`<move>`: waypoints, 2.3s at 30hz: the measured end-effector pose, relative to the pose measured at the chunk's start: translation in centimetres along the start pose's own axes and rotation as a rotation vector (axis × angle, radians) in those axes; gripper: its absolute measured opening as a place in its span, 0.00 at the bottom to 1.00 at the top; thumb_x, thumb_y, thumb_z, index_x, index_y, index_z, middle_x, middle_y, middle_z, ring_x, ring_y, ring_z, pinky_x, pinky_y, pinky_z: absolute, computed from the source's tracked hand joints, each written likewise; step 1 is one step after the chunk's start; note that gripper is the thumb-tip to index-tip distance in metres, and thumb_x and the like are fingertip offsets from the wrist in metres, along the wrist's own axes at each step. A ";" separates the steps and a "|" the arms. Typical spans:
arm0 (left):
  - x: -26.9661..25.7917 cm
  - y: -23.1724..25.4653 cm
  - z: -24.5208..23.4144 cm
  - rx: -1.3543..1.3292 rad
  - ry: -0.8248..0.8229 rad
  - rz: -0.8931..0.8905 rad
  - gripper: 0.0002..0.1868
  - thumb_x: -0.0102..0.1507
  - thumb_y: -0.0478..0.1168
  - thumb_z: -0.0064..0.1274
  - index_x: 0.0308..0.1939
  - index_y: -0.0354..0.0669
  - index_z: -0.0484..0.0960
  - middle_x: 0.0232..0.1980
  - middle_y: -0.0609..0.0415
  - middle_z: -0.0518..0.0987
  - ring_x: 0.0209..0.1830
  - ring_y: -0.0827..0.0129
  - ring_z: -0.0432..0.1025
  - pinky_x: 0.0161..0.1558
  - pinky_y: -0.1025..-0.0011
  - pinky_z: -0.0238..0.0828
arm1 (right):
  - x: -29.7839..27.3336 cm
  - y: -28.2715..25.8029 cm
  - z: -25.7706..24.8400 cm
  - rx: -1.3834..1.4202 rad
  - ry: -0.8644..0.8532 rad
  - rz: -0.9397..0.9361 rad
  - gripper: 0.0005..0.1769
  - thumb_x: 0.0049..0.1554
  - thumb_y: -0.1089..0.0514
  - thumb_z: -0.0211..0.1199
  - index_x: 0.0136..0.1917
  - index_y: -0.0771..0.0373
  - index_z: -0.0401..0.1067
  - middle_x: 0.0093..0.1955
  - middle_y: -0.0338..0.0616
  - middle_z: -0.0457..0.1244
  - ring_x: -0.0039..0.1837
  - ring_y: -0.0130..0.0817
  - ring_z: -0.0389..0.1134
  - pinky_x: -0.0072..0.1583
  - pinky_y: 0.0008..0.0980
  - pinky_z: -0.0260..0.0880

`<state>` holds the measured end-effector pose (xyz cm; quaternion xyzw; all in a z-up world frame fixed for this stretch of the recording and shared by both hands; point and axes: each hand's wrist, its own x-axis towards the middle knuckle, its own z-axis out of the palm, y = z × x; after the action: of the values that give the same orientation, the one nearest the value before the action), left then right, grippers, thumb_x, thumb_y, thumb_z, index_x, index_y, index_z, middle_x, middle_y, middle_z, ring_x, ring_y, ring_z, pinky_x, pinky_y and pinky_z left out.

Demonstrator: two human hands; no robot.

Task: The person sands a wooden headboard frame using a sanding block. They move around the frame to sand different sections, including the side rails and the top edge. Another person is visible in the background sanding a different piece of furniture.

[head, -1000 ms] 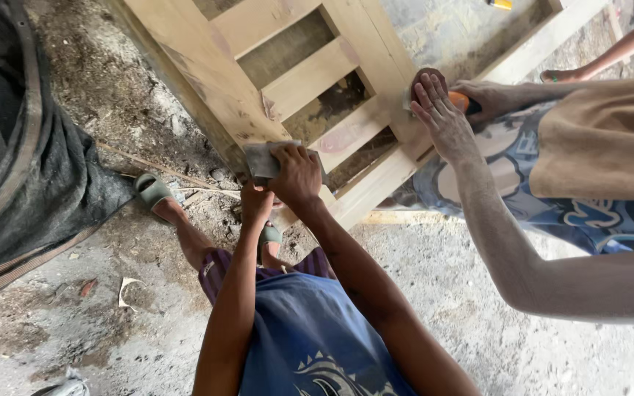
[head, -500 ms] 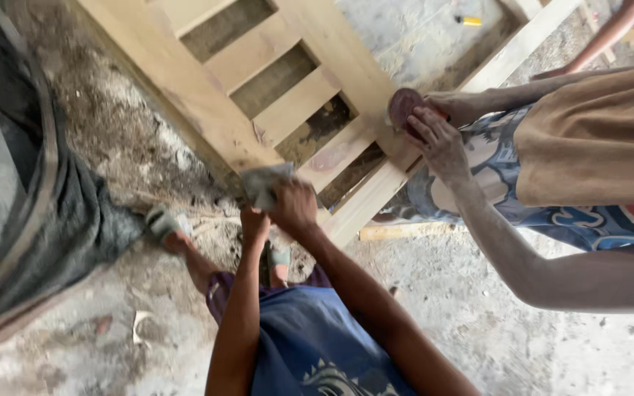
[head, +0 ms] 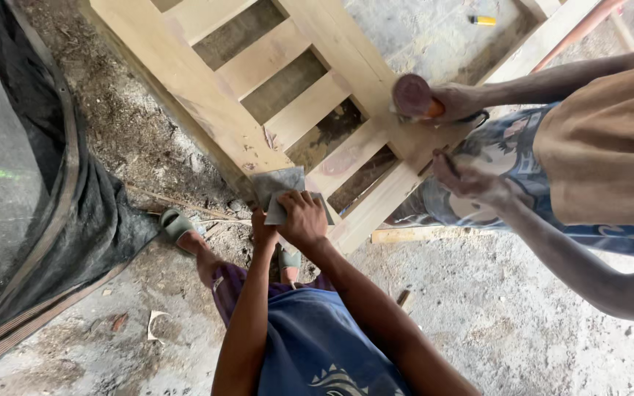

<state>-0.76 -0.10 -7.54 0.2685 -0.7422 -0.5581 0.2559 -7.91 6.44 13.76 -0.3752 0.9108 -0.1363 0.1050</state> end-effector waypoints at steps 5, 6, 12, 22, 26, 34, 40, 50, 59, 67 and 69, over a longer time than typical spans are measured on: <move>-1.6 -0.5 0.3 -0.191 -0.049 -0.520 0.17 0.65 0.48 0.58 0.39 0.34 0.79 0.29 0.45 0.83 0.28 0.66 0.78 0.30 0.66 0.71 | 3.9 -0.8 1.1 0.006 0.035 0.036 0.28 0.47 0.52 0.71 0.62 0.54 0.77 0.63 0.43 0.68 0.66 0.40 0.65 0.68 0.44 0.63; -2.6 -0.4 0.2 -0.192 -0.063 -0.522 0.18 0.67 0.48 0.58 0.40 0.32 0.78 0.30 0.42 0.82 0.29 0.64 0.74 0.30 0.65 0.69 | 3.5 -0.7 1.2 0.029 0.048 0.043 0.27 0.47 0.51 0.71 0.61 0.54 0.77 0.63 0.42 0.68 0.67 0.40 0.65 0.69 0.44 0.63; -1.7 0.0 -0.8 -0.083 -0.055 -0.072 0.16 0.68 0.44 0.55 0.45 0.29 0.81 0.36 0.41 0.83 0.37 0.66 0.73 0.35 0.67 0.69 | 1.0 -0.7 -0.5 -0.015 0.126 -0.055 0.29 0.45 0.47 0.75 0.59 0.55 0.77 0.61 0.45 0.67 0.66 0.43 0.65 0.65 0.45 0.62; -0.6 6.0 -0.1 -0.314 -0.020 -0.479 0.19 0.60 0.41 0.61 0.50 0.34 0.78 0.42 0.49 0.84 0.41 0.64 0.78 0.40 0.65 0.74 | -1.0 0.4 1.5 -0.001 0.050 -0.021 0.28 0.46 0.42 0.74 0.59 0.53 0.78 0.62 0.44 0.68 0.66 0.43 0.65 0.66 0.48 0.62; 1.3 8.0 1.2 -0.307 -0.009 -0.454 0.21 0.61 0.43 0.61 0.54 0.35 0.77 0.48 0.47 0.83 0.46 0.61 0.78 0.45 0.62 0.74 | -1.4 1.2 1.3 -0.012 0.048 -0.036 0.28 0.46 0.44 0.71 0.59 0.50 0.78 0.66 0.40 0.67 0.70 0.40 0.64 0.67 0.47 0.61; 0.4 2.0 -1.8 -0.033 -0.106 -0.160 0.26 0.66 0.46 0.57 0.64 0.35 0.74 0.62 0.43 0.80 0.61 0.55 0.74 0.59 0.57 0.70 | 0.6 -1.7 0.1 0.036 -0.036 0.092 0.31 0.43 0.45 0.71 0.60 0.52 0.76 0.65 0.42 0.64 0.70 0.41 0.60 0.66 0.44 0.58; 0.0 2.3 -2.6 -0.650 -0.177 -0.412 0.33 0.66 0.48 0.51 0.72 0.38 0.63 0.72 0.45 0.69 0.72 0.59 0.64 0.70 0.60 0.59 | 0.1 -1.3 1.1 0.098 0.013 0.089 0.30 0.44 0.51 0.69 0.62 0.52 0.76 0.65 0.39 0.65 0.68 0.38 0.61 0.66 0.40 0.58; 1.2 3.5 -1.3 -0.638 -0.210 -0.310 0.28 0.73 0.45 0.30 0.76 0.38 0.59 0.77 0.46 0.63 0.77 0.57 0.58 0.77 0.63 0.51 | -1.5 1.0 3.0 -0.034 0.071 0.002 0.27 0.40 0.46 0.68 0.54 0.51 0.79 0.57 0.42 0.67 0.66 0.41 0.64 0.66 0.44 0.60; 1.2 8.1 -1.9 0.069 -0.166 -0.336 0.26 0.76 0.49 0.30 0.73 0.38 0.63 0.68 0.43 0.70 0.65 0.62 0.67 0.61 0.70 0.66 | -1.6 0.6 0.6 0.019 -0.143 0.051 0.30 0.53 0.40 0.59 0.67 0.50 0.73 0.70 0.42 0.62 0.70 0.38 0.60 0.65 0.44 0.60; 2.1 8.2 -1.8 0.729 -0.183 -0.232 0.26 0.74 0.53 0.43 0.67 0.37 0.71 0.62 0.40 0.76 0.59 0.59 0.74 0.54 0.66 0.74 | 2.0 -0.9 -1.6 0.016 -0.258 0.088 0.31 0.58 0.37 0.56 0.68 0.55 0.73 0.76 0.47 0.59 0.75 0.44 0.58 0.70 0.52 0.58; 1.4 7.9 -2.1 0.381 -0.151 -0.377 0.25 0.72 0.49 0.47 0.66 0.36 0.71 0.63 0.42 0.76 0.60 0.60 0.74 0.55 0.67 0.76 | 2.2 -0.5 -0.2 -0.024 -0.167 0.058 0.33 0.54 0.40 0.60 0.70 0.54 0.72 0.75 0.45 0.60 0.75 0.42 0.59 0.69 0.50 0.60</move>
<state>-1.29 -0.67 0.76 0.4028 -0.7878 -0.4646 0.0365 -9.16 4.54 13.96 -0.3600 0.9110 -0.0904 0.1798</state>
